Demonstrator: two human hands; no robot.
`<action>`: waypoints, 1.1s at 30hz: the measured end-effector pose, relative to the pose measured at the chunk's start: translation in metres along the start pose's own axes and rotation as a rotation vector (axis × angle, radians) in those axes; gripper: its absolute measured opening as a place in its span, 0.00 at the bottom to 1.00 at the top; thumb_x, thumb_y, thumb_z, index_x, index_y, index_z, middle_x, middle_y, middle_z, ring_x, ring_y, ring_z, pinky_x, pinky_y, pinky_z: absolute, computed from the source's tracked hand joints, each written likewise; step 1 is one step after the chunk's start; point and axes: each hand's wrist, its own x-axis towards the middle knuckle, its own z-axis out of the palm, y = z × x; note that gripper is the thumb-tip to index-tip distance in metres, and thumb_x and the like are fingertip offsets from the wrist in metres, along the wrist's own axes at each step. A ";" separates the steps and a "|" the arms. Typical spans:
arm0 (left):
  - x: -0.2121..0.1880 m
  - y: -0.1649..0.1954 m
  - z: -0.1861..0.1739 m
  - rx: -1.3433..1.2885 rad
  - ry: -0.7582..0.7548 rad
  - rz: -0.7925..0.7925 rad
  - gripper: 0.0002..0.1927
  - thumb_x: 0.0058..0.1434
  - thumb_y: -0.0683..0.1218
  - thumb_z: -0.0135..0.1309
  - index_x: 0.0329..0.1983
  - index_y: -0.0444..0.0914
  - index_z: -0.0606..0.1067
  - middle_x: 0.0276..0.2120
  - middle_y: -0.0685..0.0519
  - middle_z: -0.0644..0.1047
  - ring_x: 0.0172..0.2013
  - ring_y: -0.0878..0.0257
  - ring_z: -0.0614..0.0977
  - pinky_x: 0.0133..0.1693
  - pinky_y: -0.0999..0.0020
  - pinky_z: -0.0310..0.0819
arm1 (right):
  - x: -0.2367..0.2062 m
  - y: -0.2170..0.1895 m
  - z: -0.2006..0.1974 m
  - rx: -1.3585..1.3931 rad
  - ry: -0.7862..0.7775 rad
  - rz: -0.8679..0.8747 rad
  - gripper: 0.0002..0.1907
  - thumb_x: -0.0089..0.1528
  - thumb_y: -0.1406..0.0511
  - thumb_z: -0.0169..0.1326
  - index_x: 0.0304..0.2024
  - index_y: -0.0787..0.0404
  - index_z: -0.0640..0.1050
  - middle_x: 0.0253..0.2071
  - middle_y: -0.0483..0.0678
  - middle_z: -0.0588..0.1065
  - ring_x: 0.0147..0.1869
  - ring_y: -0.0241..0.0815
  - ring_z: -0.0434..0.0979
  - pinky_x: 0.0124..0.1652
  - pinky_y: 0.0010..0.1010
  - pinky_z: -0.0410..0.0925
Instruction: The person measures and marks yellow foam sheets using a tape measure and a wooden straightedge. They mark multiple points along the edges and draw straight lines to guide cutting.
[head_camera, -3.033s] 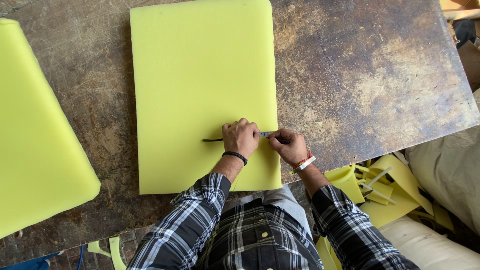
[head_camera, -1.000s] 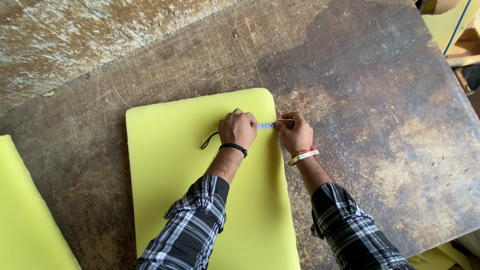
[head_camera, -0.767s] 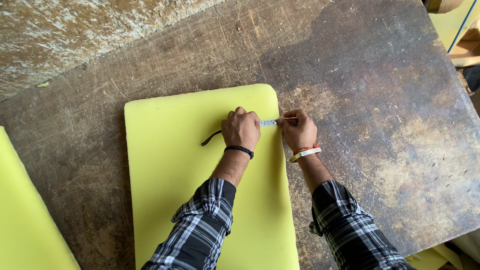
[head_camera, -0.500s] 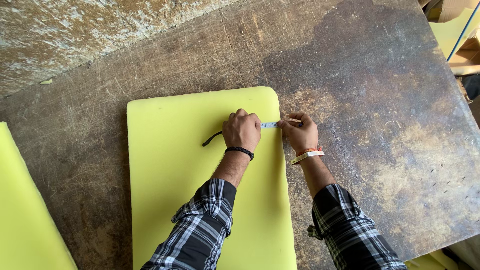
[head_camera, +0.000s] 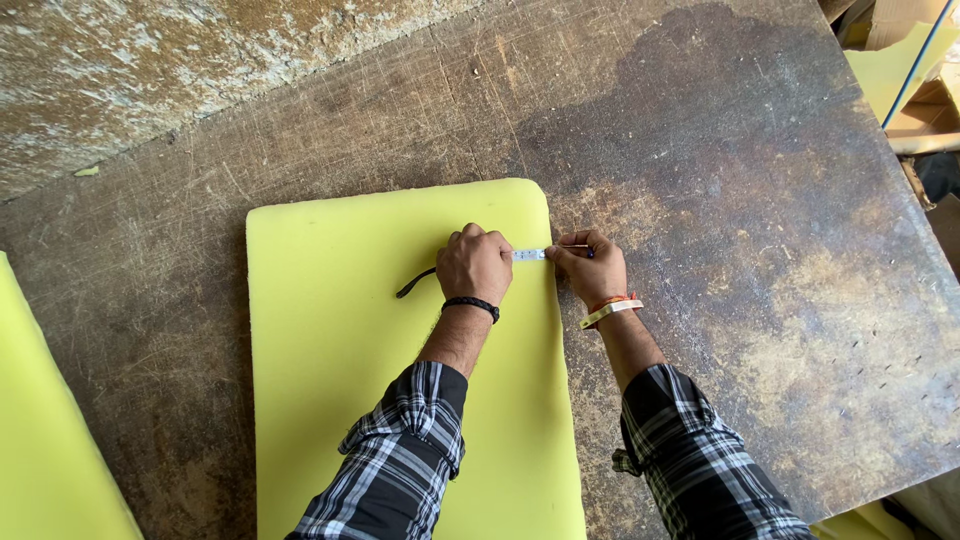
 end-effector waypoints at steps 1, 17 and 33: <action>-0.001 0.000 -0.001 -0.006 -0.002 -0.008 0.06 0.61 0.50 0.60 0.30 0.48 0.84 0.37 0.54 0.80 0.42 0.57 0.81 0.48 0.55 0.76 | -0.002 0.000 -0.001 0.032 -0.019 -0.005 0.13 0.58 0.67 0.66 0.44 0.64 0.79 0.37 0.48 0.82 0.34 0.33 0.82 0.34 0.26 0.76; -0.004 0.003 -0.004 -0.074 -0.010 -0.034 0.03 0.57 0.49 0.65 0.31 0.47 0.84 0.38 0.53 0.79 0.43 0.57 0.81 0.48 0.57 0.76 | -0.018 -0.012 0.001 -0.059 -0.293 -0.195 0.08 0.66 0.68 0.50 0.43 0.63 0.78 0.28 0.46 0.80 0.30 0.34 0.82 0.33 0.28 0.77; -0.004 -0.005 0.008 -0.091 0.060 0.002 0.04 0.56 0.49 0.63 0.27 0.48 0.83 0.36 0.54 0.78 0.42 0.56 0.80 0.46 0.57 0.76 | -0.023 -0.019 0.010 -0.247 -0.211 -0.179 0.06 0.61 0.70 0.56 0.38 0.66 0.82 0.28 0.48 0.81 0.30 0.34 0.83 0.33 0.27 0.78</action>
